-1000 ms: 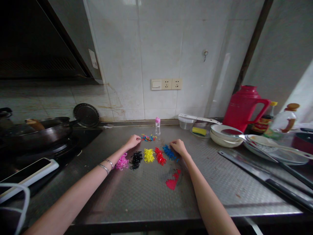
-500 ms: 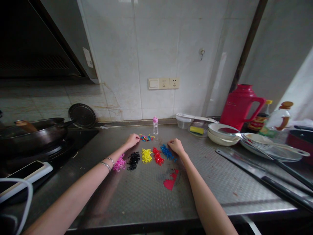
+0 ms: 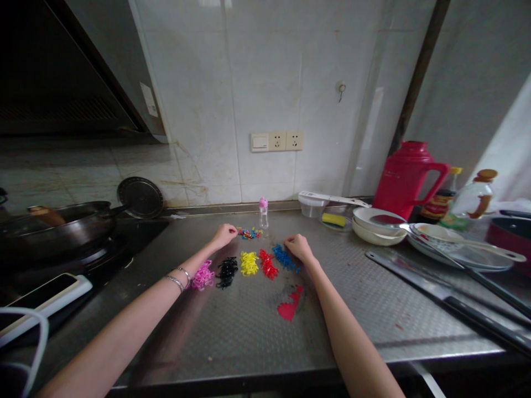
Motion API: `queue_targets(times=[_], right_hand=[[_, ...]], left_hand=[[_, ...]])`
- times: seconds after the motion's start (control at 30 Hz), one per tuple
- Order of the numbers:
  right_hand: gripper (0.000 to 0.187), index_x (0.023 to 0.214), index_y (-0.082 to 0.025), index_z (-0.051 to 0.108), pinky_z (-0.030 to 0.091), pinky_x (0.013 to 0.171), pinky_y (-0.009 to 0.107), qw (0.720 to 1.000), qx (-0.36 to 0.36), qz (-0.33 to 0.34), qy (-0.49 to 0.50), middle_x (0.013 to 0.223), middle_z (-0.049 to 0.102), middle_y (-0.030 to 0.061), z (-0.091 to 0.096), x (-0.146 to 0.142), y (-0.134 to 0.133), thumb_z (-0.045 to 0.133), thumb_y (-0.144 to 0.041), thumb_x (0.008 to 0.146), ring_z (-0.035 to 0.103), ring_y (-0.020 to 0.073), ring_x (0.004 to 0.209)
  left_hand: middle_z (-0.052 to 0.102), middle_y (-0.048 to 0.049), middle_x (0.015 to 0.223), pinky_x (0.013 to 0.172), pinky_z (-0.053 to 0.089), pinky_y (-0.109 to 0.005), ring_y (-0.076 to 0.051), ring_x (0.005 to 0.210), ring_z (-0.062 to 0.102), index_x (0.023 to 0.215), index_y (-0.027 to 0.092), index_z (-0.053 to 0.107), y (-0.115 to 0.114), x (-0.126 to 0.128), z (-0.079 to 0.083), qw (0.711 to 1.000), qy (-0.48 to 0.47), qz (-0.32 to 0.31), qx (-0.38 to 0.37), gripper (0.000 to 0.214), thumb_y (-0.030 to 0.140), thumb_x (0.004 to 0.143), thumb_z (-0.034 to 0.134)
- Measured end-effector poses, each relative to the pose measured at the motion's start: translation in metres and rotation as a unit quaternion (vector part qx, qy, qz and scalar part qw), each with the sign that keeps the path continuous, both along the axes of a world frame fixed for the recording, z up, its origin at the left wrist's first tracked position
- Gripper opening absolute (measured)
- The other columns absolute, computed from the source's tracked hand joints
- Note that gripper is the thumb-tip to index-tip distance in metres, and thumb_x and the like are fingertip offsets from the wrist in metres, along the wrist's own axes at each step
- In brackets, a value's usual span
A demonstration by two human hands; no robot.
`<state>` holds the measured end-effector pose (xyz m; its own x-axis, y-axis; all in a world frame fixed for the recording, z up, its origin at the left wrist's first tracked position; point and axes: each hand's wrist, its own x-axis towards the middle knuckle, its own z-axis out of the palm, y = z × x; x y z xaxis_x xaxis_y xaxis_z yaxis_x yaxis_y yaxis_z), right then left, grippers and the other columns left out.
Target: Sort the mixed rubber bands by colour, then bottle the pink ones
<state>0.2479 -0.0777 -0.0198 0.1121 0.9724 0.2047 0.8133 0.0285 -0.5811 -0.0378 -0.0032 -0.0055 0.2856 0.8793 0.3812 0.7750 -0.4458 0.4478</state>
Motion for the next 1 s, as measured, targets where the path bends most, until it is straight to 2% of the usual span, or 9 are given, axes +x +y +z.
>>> queue_targets(times=[0.17,0.27,0.5,0.7,0.83,1.0], right_hand=[[0.025,0.074,-0.016,0.07,0.04,0.059,0.018,1.0,0.007,0.002,0.001,0.069,0.067,0.0044,0.0,0.0,0.0,0.049,-0.027,0.068,0.06,0.0142,0.067],[0.024,0.074,-0.016,0.07,0.04,0.061,0.018,1.0,0.007,0.004,0.002,0.069,0.067,0.0043,0.0,0.0,0.0,0.049,-0.027,0.068,0.06,0.0145,0.068],[0.026,0.076,-0.016,0.07,0.041,0.062,0.018,1.0,0.011,0.005,-0.005,0.071,0.067,0.0054,-0.002,0.0,0.001,0.049,-0.028,0.068,0.06,0.0152,0.07],[0.026,0.075,-0.016,0.07,0.04,0.061,0.018,1.0,0.014,0.011,-0.018,0.072,0.067,0.0047,-0.004,0.001,0.002,0.048,-0.027,0.068,0.06,0.0149,0.07],[0.025,0.075,-0.016,0.07,0.04,0.06,0.018,1.0,0.009,0.009,-0.01,0.072,0.067,0.0046,-0.003,0.001,0.002,0.049,-0.028,0.068,0.06,0.0147,0.069],[0.026,0.074,-0.016,0.07,0.039,0.058,0.018,1.0,0.011,0.015,-0.012,0.067,0.066,0.0048,-0.002,0.0,0.001,0.048,-0.028,0.068,0.059,0.014,0.064]], left_hand=[[0.066,-0.0078,0.072,0.062,0.04,-0.024,-0.015,0.063,0.056,0.07,0.012,0.068,-0.003,0.002,0.003,0.999,-0.033,-0.011,-0.015,0.019,0.023,0.067,0.053],[0.066,-0.0066,0.071,0.061,0.04,-0.023,-0.015,0.064,0.056,0.07,0.011,0.068,-0.009,0.009,0.003,0.998,-0.043,-0.045,-0.03,0.019,0.023,0.067,0.053],[0.066,-0.0058,0.067,0.062,0.04,-0.022,-0.014,0.063,0.056,0.068,0.011,0.069,-0.041,0.045,0.007,0.985,0.008,-0.169,-0.036,0.019,0.018,0.065,0.051],[0.065,-0.0057,0.067,0.064,0.04,-0.022,-0.013,0.063,0.055,0.069,0.013,0.069,-0.062,0.067,0.01,0.977,0.038,-0.209,-0.028,0.016,0.016,0.063,0.054],[0.065,-0.0057,0.069,0.063,0.04,-0.022,-0.013,0.064,0.055,0.073,0.013,0.068,-0.062,0.062,0.009,0.981,0.01,-0.195,-0.017,0.017,0.021,0.066,0.054],[0.065,-0.0059,0.075,0.065,0.04,-0.023,-0.014,0.068,0.055,0.075,0.012,0.067,-0.052,0.03,0.011,0.989,-0.036,-0.146,0.001,0.02,0.024,0.071,0.052]])
